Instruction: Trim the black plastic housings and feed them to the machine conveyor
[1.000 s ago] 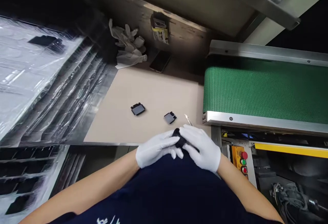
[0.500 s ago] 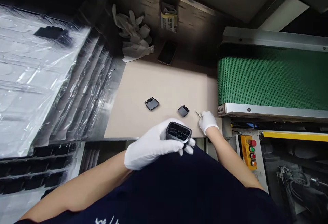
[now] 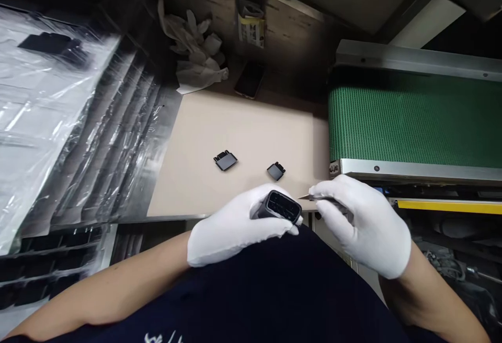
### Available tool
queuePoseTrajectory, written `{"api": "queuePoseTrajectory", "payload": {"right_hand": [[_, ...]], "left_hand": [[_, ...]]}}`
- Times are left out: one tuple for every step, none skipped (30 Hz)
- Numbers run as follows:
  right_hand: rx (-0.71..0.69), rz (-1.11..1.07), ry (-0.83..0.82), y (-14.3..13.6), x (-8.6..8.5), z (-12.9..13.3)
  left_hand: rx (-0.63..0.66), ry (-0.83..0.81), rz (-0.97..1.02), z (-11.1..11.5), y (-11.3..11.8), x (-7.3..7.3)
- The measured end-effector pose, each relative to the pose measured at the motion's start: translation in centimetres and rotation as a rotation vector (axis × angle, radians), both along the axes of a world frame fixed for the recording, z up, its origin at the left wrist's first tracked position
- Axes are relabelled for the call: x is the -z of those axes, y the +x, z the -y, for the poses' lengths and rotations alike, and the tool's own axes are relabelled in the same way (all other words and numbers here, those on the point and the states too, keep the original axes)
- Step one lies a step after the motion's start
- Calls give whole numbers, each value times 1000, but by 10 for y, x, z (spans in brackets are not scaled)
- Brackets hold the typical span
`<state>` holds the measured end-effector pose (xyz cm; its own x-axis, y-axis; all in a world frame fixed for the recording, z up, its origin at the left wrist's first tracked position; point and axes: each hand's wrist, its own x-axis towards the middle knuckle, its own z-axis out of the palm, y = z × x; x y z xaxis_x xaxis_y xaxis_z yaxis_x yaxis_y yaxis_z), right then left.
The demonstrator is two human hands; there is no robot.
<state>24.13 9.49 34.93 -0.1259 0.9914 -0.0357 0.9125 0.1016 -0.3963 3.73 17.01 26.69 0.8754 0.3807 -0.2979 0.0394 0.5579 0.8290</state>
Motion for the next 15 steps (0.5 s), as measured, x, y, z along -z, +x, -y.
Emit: {"api": "queuePoseTrajectory", "payload": {"right_hand": [[-22,78,-2,-2,-5,-1],[-44,149,1,-3,-9,-1],[-71,213,10,-3,-11,-2],[-99,273,21,-3,-12,-1],[-129,329,30,-3,-13,-1],[-161,381,30,-2,-14,-1],[-189,429,25,-2,-15,-1],[-215,473,15,-2,-17,-1],[-240,511,3,-2,-19,-1],[-265,537,-14,-2,-20,-1],[-285,551,-35,-3,-22,-1],[-295,551,-59,-4,-23,-1],[-299,542,-87,-5,-24,-2],[-297,530,-118,-6,-25,-2],[-288,517,-145,-8,-26,-2]], "left_hand": [[0,23,-25,1,1,-1],[-3,43,-57,2,1,-2],[-10,62,-95,3,1,-4],[-15,82,-139,4,1,-5],[-15,106,-186,5,1,-7],[-12,134,-232,6,0,-9],[-7,172,-270,8,-1,-11],[-1,216,-299,9,-1,-13],[1,261,-322,10,-2,-14],[5,305,-342,11,-2,-16],[6,346,-359,12,-2,-17],[8,384,-376,13,-2,-17],[12,416,-391,14,-1,-18],[18,441,-402,15,-1,-18],[23,458,-409,16,0,-19]]}}
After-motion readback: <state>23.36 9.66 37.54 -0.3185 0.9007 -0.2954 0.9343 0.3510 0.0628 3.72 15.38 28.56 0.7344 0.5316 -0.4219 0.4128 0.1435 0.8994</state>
